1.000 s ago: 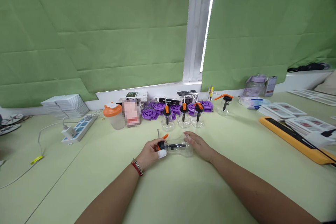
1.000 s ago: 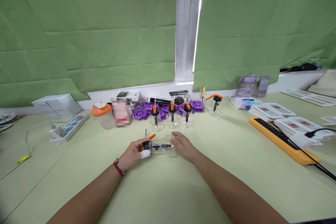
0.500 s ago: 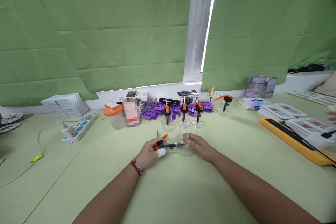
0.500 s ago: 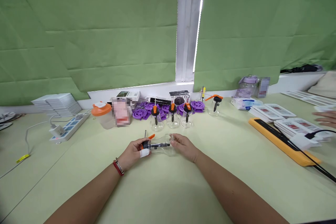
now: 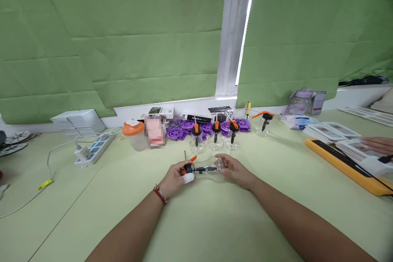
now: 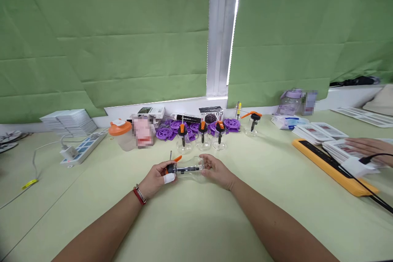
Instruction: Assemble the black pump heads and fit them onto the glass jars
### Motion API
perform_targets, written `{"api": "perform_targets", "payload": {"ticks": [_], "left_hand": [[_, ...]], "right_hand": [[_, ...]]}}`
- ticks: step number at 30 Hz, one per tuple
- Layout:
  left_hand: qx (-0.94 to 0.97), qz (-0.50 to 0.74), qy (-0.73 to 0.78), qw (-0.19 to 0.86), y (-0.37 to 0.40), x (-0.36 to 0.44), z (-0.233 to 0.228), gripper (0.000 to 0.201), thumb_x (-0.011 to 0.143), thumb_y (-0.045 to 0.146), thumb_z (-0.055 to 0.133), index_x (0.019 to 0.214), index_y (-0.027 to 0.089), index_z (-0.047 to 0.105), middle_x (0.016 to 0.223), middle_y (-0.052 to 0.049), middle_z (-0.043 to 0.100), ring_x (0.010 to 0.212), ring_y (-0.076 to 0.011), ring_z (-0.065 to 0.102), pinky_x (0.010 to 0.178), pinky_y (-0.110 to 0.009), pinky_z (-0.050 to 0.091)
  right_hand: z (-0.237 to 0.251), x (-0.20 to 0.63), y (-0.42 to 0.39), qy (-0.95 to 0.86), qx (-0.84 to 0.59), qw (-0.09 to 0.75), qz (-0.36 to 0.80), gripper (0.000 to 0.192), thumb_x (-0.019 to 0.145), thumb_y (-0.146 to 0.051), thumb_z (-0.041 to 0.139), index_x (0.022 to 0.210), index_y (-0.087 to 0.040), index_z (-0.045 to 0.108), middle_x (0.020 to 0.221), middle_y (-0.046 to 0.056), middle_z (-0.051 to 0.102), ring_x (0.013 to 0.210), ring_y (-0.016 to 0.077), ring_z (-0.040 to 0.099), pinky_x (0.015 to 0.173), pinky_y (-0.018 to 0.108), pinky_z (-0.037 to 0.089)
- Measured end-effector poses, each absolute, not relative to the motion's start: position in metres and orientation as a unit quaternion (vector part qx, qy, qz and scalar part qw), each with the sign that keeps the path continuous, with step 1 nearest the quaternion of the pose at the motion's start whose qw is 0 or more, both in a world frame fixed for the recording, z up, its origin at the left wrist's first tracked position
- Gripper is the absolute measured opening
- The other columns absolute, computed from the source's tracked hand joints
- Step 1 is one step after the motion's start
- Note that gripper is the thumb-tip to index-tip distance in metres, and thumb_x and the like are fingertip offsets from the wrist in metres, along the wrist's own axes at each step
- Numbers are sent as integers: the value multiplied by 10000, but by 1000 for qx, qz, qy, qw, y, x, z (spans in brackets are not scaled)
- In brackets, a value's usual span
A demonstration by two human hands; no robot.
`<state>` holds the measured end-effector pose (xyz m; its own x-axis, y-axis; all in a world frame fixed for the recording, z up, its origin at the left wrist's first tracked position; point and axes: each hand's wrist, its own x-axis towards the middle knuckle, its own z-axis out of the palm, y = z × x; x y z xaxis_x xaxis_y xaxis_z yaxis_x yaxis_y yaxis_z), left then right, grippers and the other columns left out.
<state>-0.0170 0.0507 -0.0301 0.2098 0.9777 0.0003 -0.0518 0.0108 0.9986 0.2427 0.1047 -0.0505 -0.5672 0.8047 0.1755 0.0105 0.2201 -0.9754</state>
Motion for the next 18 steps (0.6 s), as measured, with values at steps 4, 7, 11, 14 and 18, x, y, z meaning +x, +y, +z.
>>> {"api": "perform_targets", "payload": {"ticks": [4, 7, 11, 14, 18], "left_hand": [[547, 450, 437, 554, 49, -15, -29, 541, 585, 276, 799, 1071, 123, 619, 787, -1, 565, 686, -112, 535, 682, -275, 445], [546, 453, 438, 552, 50, -17, -27, 537, 589, 288, 796, 1068, 123, 621, 764, -3, 579, 675, -121, 550, 676, -287, 455], [531, 483, 423, 553, 53, -21, -27, 497, 610, 308, 781, 1046, 128, 625, 751, -10, 597, 649, -133, 567, 670, -321, 479], [525, 485, 423, 557, 53, -21, -27, 497, 604, 295, 786, 1041, 127, 619, 758, -13, 602, 654, -139, 577, 670, -323, 485], [532, 474, 423, 560, 51, -20, -26, 498, 607, 276, 784, 1048, 128, 607, 747, -6, 595, 656, -135, 581, 670, -312, 479]], "right_hand": [[-50, 239, 107, -684, -344, 361, 532, 460, 819, -601, 479, 898, -164, 598, 755, 37, 582, 697, 169, 530, 710, 326, 439], [-49, 240, 106, -704, -349, 354, 507, 523, 849, -626, 389, 869, -163, 632, 741, 46, 574, 706, 178, 523, 754, 354, 434], [-49, 245, 103, -692, -271, 363, 563, 663, 781, -589, 561, 1343, -270, 411, 1236, 97, 503, 1039, 219, 501, 914, 386, 390], [-50, 244, 102, -673, -263, 363, 588, 797, 717, -471, 700, 1394, -298, 317, 1306, 105, 437, 1073, 212, 488, 920, 375, 385], [-51, 237, 102, -644, -277, 372, 608, 600, 760, -541, 622, 1255, -235, 475, 1026, 80, 561, 903, 196, 536, 828, 355, 421]]}}
